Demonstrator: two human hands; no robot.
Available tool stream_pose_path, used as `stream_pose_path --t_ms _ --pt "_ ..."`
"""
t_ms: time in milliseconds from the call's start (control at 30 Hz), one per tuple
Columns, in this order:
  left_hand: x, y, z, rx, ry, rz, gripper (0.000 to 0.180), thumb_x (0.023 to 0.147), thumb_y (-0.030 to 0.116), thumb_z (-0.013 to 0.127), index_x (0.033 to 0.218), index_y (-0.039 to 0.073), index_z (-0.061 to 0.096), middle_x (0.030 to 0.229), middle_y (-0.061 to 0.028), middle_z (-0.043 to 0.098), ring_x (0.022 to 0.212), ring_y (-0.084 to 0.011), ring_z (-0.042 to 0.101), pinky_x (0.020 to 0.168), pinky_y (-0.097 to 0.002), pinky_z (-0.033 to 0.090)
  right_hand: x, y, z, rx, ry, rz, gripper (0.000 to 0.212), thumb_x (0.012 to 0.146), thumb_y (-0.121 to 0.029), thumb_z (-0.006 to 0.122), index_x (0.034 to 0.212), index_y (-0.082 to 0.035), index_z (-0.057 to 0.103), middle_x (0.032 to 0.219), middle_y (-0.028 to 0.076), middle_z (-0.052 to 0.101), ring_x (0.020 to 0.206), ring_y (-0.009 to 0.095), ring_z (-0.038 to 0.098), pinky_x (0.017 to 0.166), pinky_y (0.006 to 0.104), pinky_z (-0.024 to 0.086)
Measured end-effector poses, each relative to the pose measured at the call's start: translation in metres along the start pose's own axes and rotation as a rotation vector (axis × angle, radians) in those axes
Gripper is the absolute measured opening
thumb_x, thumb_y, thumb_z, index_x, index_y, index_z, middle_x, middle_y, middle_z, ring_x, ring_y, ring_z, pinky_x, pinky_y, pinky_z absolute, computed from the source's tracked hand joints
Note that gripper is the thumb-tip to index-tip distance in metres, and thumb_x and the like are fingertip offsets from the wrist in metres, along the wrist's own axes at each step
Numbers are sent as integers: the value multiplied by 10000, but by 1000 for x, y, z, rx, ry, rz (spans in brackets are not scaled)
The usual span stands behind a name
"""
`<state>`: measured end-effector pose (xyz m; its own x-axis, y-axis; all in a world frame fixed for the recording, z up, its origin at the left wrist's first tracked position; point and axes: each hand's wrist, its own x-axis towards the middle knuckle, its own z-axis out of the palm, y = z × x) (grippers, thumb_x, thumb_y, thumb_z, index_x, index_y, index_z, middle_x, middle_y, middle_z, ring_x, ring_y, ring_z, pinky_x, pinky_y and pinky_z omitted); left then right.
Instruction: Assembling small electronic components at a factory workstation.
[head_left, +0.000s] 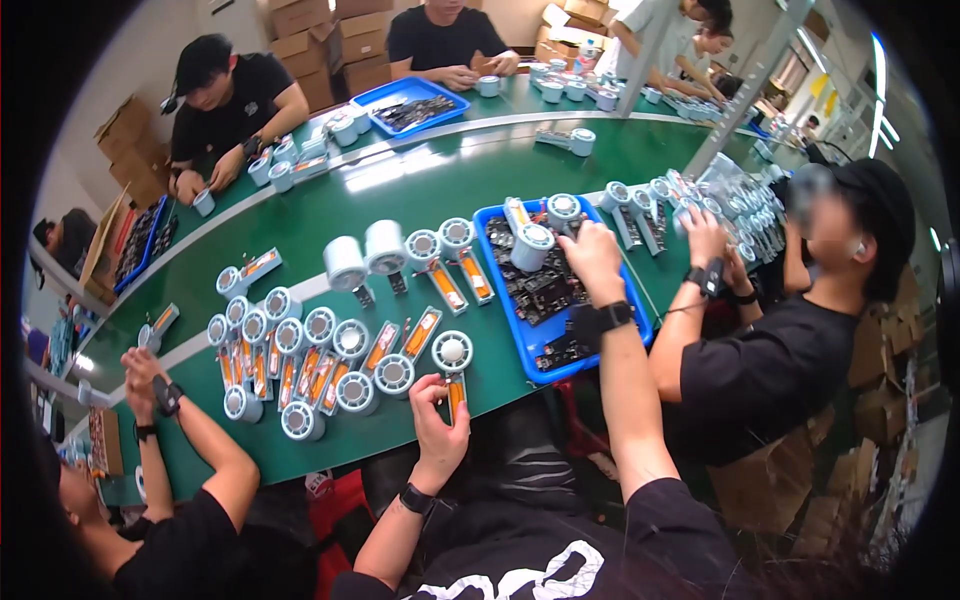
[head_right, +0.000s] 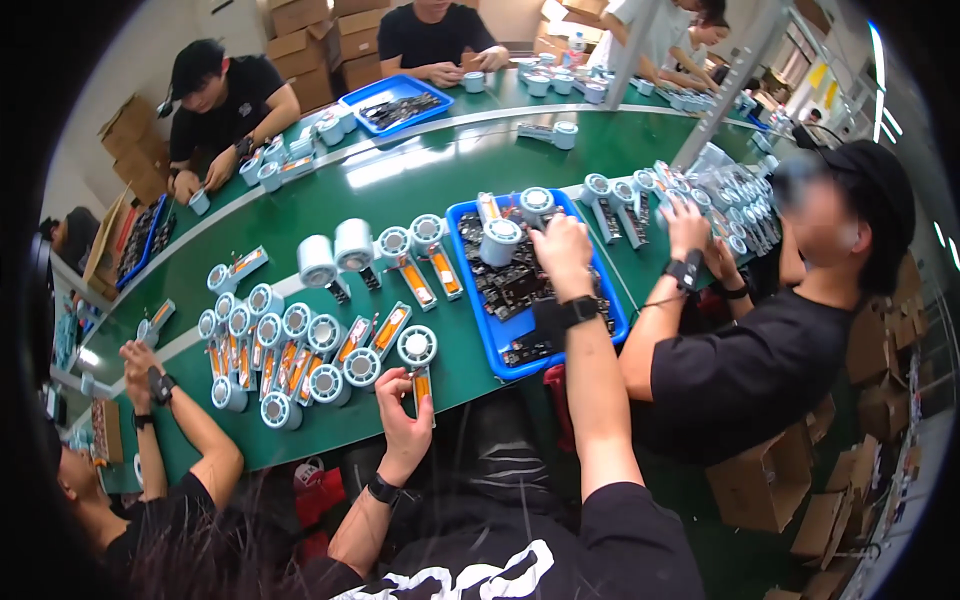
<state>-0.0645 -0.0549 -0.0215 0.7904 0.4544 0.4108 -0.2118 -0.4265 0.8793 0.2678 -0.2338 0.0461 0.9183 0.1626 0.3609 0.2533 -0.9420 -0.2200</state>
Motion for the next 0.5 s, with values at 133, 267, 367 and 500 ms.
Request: stream_pose_path --t_ms 133,267,367,500 --pt "-2 2 -7 91 29 18 364 823 -45 687 1109 22 472 1259 -183 494 1047 -289 560 903 -363 470 13 0 18 55 86 -46 354 849 -287 743 985 33 674 985 253 695 963 421 681 861 506 545" --pt "-1 1 -3 100 31 36 327 828 -35 676 1071 38 469 1249 -156 505 1046 -244 534 879 -333 451 44 18 21 157 99 -21 342 860 -278 739 973 36 667 989 256 693 973 424 676 872 504 541" --pt "0 5 -3 88 6 16 322 828 -35 676 1064 34 467 1241 -158 508 1025 -247 534 882 -333 449 55 17 25 309 34 42 339 871 -270 731 986 41 660 1011 260 687 985 428 668 883 503 535" --pt "-3 0 -5 86 17 19 332 819 -40 681 1056 25 457 1213 -203 514 1113 -361 554 963 -410 459 52 2 37 156 159 33 392 904 -273 710 1113 48 627 1058 228 667 1035 408 646 908 482 530"
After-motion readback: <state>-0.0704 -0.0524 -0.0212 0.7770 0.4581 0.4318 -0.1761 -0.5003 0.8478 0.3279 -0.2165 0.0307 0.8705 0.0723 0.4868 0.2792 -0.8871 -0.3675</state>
